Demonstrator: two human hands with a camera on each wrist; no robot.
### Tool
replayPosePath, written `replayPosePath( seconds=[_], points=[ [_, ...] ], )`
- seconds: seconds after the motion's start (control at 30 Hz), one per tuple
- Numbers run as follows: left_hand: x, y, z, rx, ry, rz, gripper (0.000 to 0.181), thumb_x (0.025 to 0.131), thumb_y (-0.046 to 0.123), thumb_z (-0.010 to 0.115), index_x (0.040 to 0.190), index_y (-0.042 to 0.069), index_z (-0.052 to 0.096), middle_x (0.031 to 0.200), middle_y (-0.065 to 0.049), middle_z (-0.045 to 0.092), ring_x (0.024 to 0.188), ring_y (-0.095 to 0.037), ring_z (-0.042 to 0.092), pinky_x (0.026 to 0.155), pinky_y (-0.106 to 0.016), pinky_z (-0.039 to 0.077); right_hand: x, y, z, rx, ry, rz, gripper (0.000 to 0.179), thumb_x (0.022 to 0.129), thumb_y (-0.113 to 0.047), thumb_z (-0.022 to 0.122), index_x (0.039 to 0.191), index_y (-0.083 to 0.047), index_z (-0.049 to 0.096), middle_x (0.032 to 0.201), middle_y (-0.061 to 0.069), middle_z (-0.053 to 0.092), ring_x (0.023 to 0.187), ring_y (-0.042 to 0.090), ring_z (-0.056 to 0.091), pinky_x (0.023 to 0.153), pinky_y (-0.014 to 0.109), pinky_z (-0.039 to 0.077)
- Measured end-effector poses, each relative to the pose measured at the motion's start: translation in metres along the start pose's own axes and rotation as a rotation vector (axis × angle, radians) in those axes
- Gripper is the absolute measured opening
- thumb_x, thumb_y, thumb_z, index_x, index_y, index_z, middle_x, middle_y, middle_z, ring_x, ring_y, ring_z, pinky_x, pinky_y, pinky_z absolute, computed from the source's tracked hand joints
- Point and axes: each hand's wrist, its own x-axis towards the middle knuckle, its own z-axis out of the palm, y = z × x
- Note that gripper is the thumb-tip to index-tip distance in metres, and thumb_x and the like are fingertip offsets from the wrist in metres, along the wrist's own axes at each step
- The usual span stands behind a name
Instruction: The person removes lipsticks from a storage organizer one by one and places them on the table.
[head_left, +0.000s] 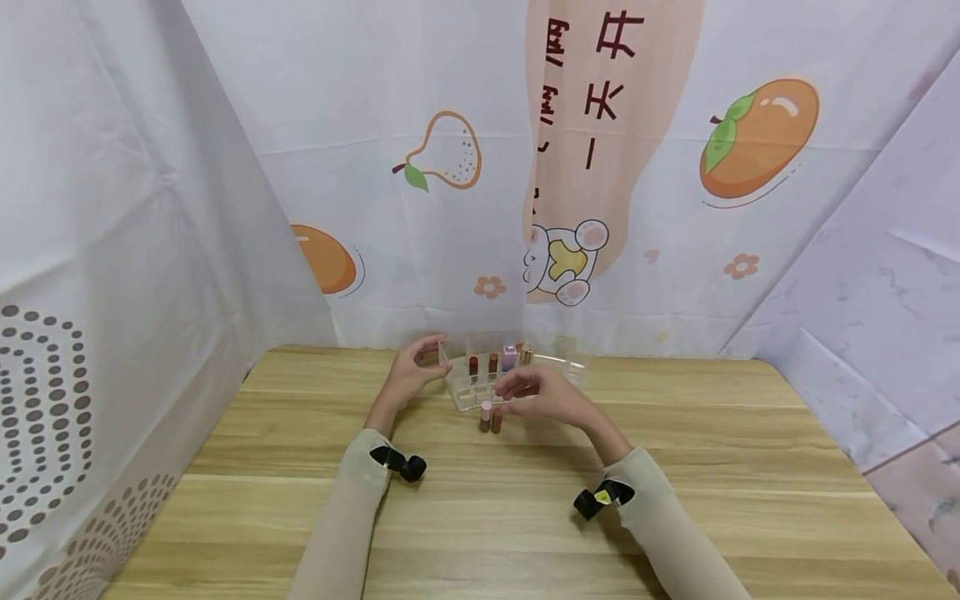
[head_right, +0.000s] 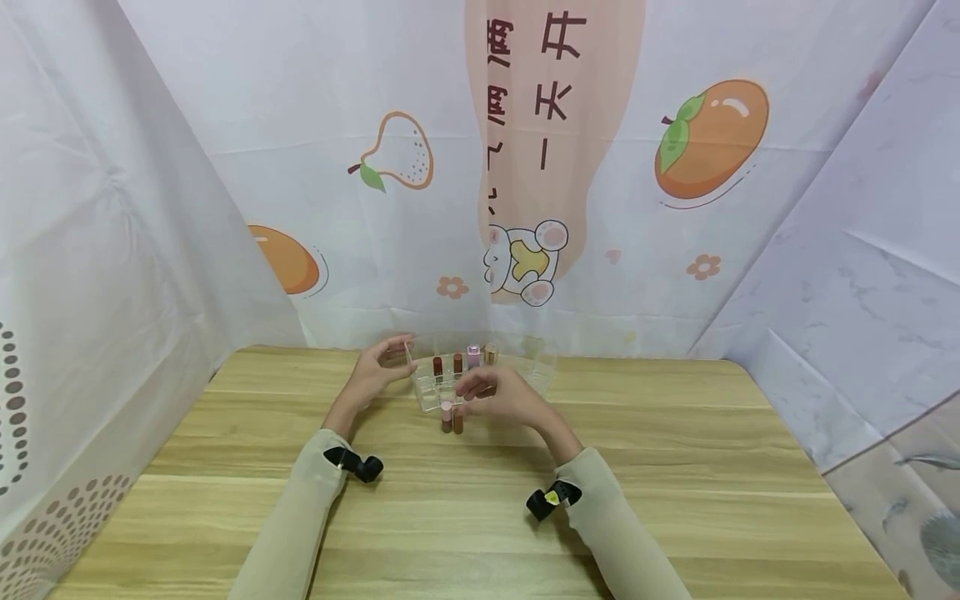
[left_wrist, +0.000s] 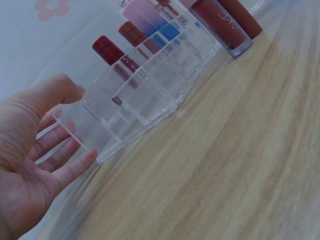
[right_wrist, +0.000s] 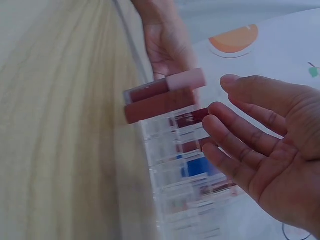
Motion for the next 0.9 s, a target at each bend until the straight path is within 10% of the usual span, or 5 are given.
replayPosePath(
  seconds=[0.9],
  points=[
    [-0.008,0.016,0.002,-0.022,-0.002,0.014,0.058,0.089,-0.001,0.075,0.142,-0.005,0.054,0.141,-0.031,0.055,0.134,-0.047,0.050,0.111,-0.061,0.043,0.001,-0.009,-0.042,0.139,0.384,-0.010,0.036,0.090,0.000,0.074,0.123,0.011,0.064,0.121,0.035,0.066,0.110,0.043,0.068,0.089,0.021,0.058]
  ],
)
